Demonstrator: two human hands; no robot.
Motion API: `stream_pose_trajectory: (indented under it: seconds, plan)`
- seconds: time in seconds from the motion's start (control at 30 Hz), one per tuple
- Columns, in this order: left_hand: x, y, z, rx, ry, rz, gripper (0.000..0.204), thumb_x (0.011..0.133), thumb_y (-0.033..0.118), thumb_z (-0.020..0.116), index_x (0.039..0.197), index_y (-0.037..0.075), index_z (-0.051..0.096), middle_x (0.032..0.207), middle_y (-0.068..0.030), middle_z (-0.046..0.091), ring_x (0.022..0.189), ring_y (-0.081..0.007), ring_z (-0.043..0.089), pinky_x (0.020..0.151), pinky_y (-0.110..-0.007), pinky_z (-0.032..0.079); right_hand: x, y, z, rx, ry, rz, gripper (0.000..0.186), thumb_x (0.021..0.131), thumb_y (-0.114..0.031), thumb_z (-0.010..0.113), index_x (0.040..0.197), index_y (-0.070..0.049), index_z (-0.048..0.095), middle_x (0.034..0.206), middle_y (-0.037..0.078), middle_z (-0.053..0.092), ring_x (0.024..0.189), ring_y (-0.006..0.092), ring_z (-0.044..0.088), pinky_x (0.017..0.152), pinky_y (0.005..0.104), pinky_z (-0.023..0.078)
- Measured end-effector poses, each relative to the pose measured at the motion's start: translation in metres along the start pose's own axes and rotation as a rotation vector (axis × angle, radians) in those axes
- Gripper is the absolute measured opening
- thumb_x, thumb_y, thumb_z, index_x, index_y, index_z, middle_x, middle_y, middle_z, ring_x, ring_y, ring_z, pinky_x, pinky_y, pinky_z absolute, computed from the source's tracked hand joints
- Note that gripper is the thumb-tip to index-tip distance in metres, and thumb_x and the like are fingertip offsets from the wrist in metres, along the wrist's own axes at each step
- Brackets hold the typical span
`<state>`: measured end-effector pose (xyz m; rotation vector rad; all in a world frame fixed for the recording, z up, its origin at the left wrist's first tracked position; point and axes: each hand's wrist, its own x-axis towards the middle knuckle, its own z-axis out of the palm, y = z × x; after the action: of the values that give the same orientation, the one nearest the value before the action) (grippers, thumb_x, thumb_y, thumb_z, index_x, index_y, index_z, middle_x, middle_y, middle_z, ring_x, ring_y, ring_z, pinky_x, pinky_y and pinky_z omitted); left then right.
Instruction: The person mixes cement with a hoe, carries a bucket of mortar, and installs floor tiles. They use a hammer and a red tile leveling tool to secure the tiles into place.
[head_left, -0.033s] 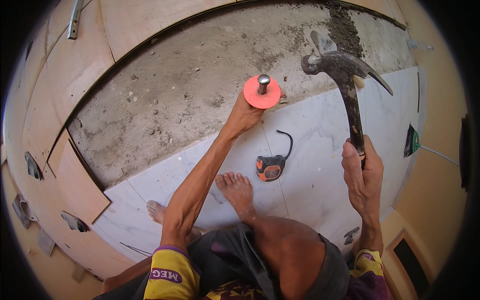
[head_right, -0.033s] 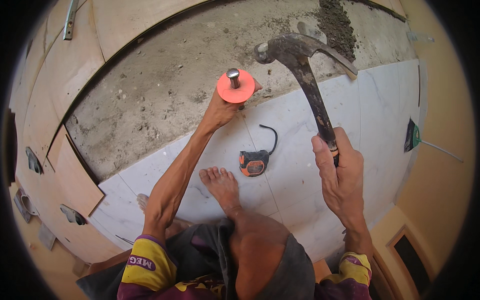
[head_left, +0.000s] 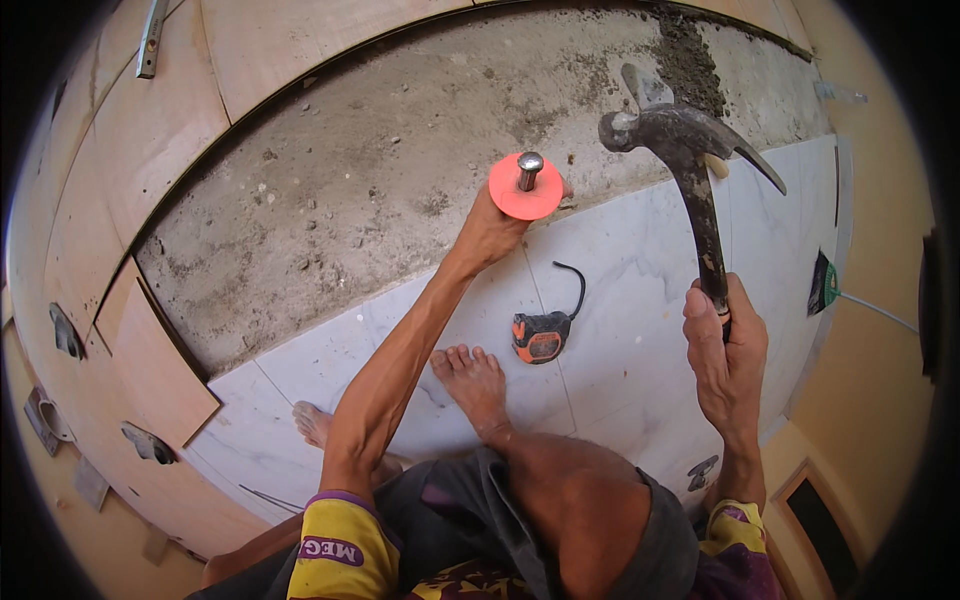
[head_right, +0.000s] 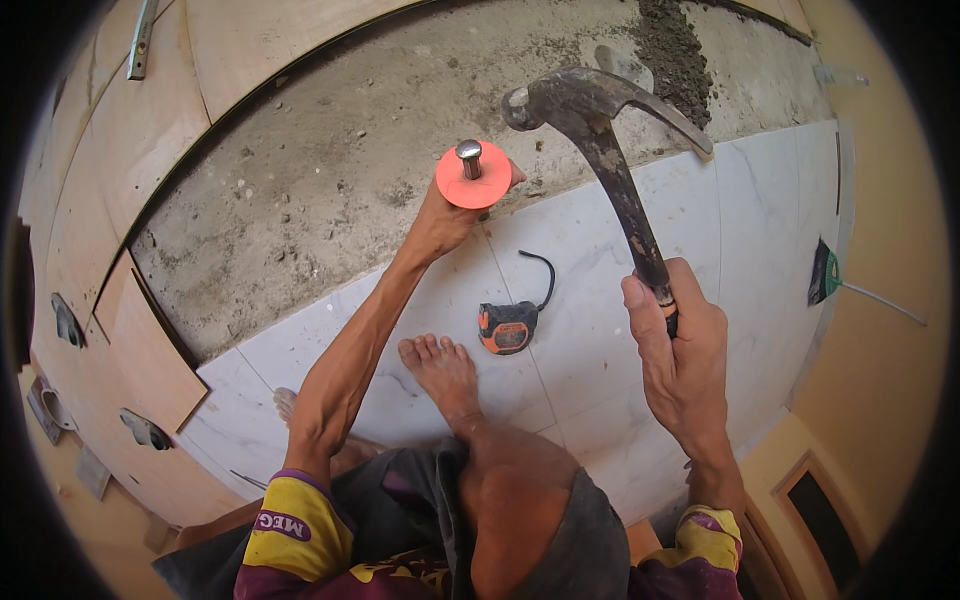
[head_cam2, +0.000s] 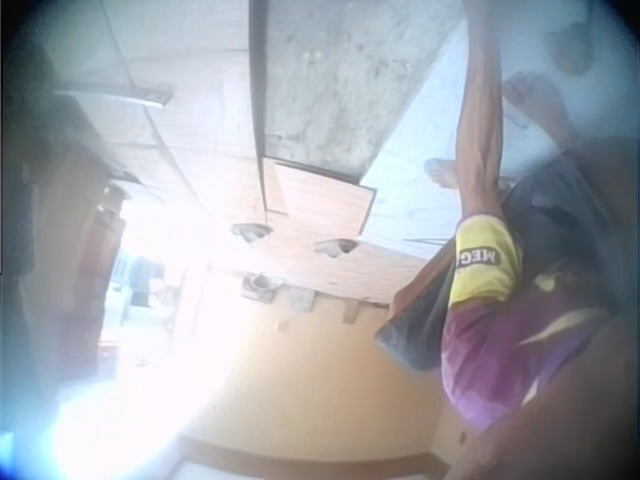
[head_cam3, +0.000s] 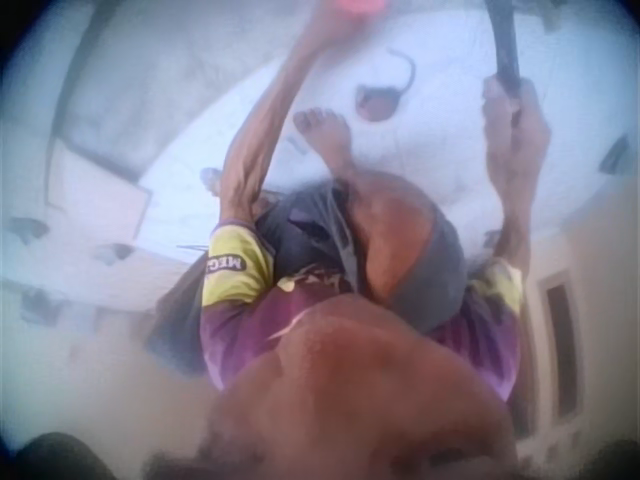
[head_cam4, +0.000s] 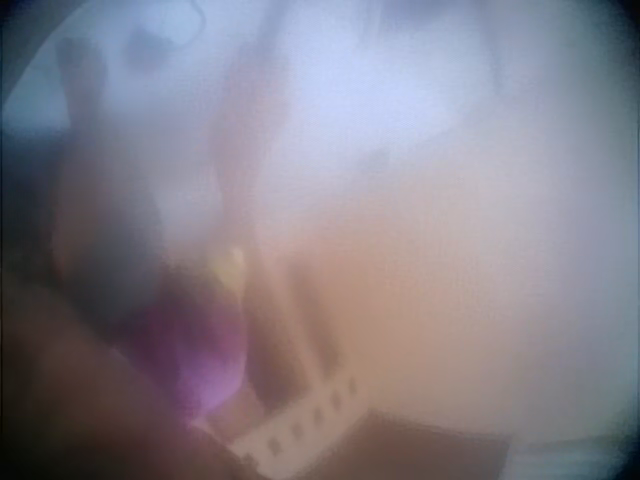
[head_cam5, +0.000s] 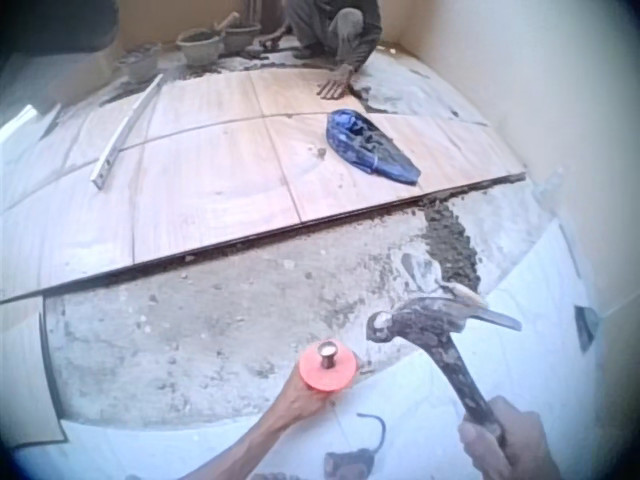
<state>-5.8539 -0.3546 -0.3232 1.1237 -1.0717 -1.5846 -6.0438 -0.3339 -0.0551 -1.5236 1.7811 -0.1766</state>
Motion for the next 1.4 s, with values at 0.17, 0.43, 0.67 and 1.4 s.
stream_pose_trajectory:
  seconds: [0.17, 0.43, 0.67, 1.4]
  plan:
    - [-0.016, -0.015, -0.002, 0.162, 0.092, 0.106, 0.019, 0.098, 0.011, 0.063, 0.115, 0.002, 0.069, 0.108, -0.0118, 0.073, 0.099, -0.0253, 0.066, 0.09, -0.037, 0.052, -0.013, -0.005, 0.013, 0.105, 0.175, -0.273, 0.026, 0.108, -0.022, 0.058, 0.097, 0.0, 0.054, 0.061, 0.002, 0.045, 0.054, 0.0105, 0.042, 0.05, 0.0319, 0.034]
    - [-0.021, -0.019, -0.003, 0.177, 0.061, 0.011, 0.016, 0.095, 0.008, 0.065, 0.11, 0.005, 0.071, 0.108, -0.0094, 0.071, 0.098, -0.0239, 0.064, 0.091, -0.035, 0.051, 0.002, -0.034, 0.016, -0.135, -0.16, -0.185, 0.02, 0.105, -0.013, 0.062, 0.097, 0.001, 0.052, 0.058, 0.008, 0.045, 0.049, 0.0173, 0.04, 0.049, 0.033, 0.036]
    - [-0.012, -0.032, 0.016, 0.09, -0.041, 0.208, 0.019, 0.093, 0.005, 0.066, 0.111, 0.002, 0.071, 0.097, -0.0159, 0.074, 0.083, -0.034, 0.065, 0.078, -0.04, 0.054, 0.017, 0.027, 0.039, -0.264, -0.18, 0.004, 0.026, 0.108, -0.018, 0.057, 0.093, 0.001, 0.047, 0.061, 0.015, 0.046, 0.05, 0.0272, 0.04, 0.051, 0.0392, 0.038]
    - [-0.031, 0.004, -0.029, 0.0, 0.106, -0.027, 0.023, 0.093, 0.001, 0.059, 0.11, 0.006, 0.074, 0.108, -0.0061, 0.073, 0.104, -0.0233, 0.066, 0.098, -0.036, 0.05, 0.004, 0.003, 0.03, -0.089, -0.122, -0.002, 0.028, 0.107, -0.022, 0.061, 0.09, -0.002, 0.052, 0.059, 0.004, 0.041, 0.052, 0.0122, 0.036, 0.049, 0.0312, 0.031]
